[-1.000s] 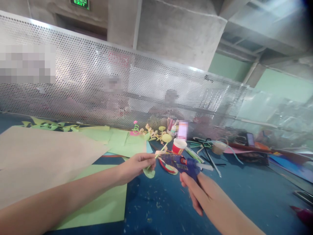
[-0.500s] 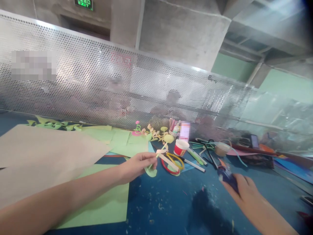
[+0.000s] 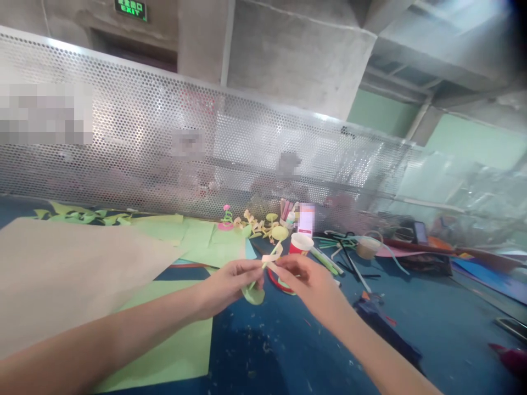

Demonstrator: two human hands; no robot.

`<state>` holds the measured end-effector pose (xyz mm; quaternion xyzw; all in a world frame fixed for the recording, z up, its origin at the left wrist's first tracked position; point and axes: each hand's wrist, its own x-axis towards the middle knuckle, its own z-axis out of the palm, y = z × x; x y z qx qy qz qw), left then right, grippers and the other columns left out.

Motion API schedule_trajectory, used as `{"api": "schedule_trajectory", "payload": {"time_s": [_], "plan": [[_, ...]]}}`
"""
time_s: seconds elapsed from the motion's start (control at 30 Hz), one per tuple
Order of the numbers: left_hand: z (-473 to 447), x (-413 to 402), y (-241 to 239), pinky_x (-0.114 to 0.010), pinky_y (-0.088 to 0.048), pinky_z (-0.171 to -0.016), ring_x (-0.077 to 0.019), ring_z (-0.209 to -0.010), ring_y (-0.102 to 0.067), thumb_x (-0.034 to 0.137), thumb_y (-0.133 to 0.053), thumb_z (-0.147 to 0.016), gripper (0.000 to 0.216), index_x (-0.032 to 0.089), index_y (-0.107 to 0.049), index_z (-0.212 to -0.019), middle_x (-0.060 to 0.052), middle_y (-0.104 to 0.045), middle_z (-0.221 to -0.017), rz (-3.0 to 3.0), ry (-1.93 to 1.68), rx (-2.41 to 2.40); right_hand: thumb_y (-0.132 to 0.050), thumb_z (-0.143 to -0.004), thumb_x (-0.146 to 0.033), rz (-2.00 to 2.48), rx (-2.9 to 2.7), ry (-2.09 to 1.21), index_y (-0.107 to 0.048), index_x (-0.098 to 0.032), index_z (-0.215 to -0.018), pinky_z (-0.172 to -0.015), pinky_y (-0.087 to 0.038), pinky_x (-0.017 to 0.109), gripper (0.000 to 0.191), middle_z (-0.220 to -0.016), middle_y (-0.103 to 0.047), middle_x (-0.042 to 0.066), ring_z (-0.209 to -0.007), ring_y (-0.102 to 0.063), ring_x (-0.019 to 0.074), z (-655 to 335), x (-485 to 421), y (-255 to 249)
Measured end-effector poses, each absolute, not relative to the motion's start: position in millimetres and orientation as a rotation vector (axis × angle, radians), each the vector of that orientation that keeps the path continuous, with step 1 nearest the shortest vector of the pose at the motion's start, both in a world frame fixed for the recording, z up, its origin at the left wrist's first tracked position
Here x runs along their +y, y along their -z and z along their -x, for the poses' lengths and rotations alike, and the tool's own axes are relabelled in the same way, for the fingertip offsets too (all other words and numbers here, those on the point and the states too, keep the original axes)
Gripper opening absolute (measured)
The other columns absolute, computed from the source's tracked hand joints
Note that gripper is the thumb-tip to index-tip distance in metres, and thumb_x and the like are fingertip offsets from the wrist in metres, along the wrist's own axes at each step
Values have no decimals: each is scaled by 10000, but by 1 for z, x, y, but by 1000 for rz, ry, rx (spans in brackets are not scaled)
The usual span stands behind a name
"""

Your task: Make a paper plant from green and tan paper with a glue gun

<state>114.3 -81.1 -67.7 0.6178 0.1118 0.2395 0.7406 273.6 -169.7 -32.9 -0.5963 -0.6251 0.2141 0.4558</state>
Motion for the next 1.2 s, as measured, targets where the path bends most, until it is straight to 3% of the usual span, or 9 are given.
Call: {"api": "schedule_trajectory", "payload": {"time_s": [0.57, 0.83, 1.07, 1.2], "plan": [[-118, -77, 72, -216, -307, -567, -74, -588, -420, 331, -560, -793, 230, 135, -603, -904, -4, -507, -697, -1322, -615, 200, -593, -730, -336, 1352, -1359, -611, -569, -169, -814, -659, -472, 236, 188, -747, -635, 13, -707, -599, 138, -266, -159, 44], [-115, -81, 68, -209, -296, -576, -77, -624, -404, 317, -562, -795, 201, 130, -625, -835, -8, -501, -713, -1279, -606, 204, -572, -752, -359, 1341, -1389, -639, -549, -171, -841, -698, -478, 273, 210, -785, -623, 26, -739, -596, 152, -263, -161, 43], [-115, -81, 69, -223, -326, -607, -86, -653, -439, 315, -579, -784, 209, 145, -630, -895, -19, -508, -740, -1173, -551, 194, -537, -781, -372, 1353, -1400, -655, -549, -167, -836, -723, -473, 276, 212, -782, -616, 24, -743, -589, 146, -263, -163, 41], [-115, -80, 70, -247, -359, -662, -103, -696, -482, 287, -588, -781, 261, 185, -570, -1020, -16, -536, -756, -1126, -577, 166, -537, -784, -377, 1345, -1407, -631, -532, -168, -867, -739, -472, 274, 225, -790, -616, 30, -757, -596, 151, -265, -164, 43]]}}
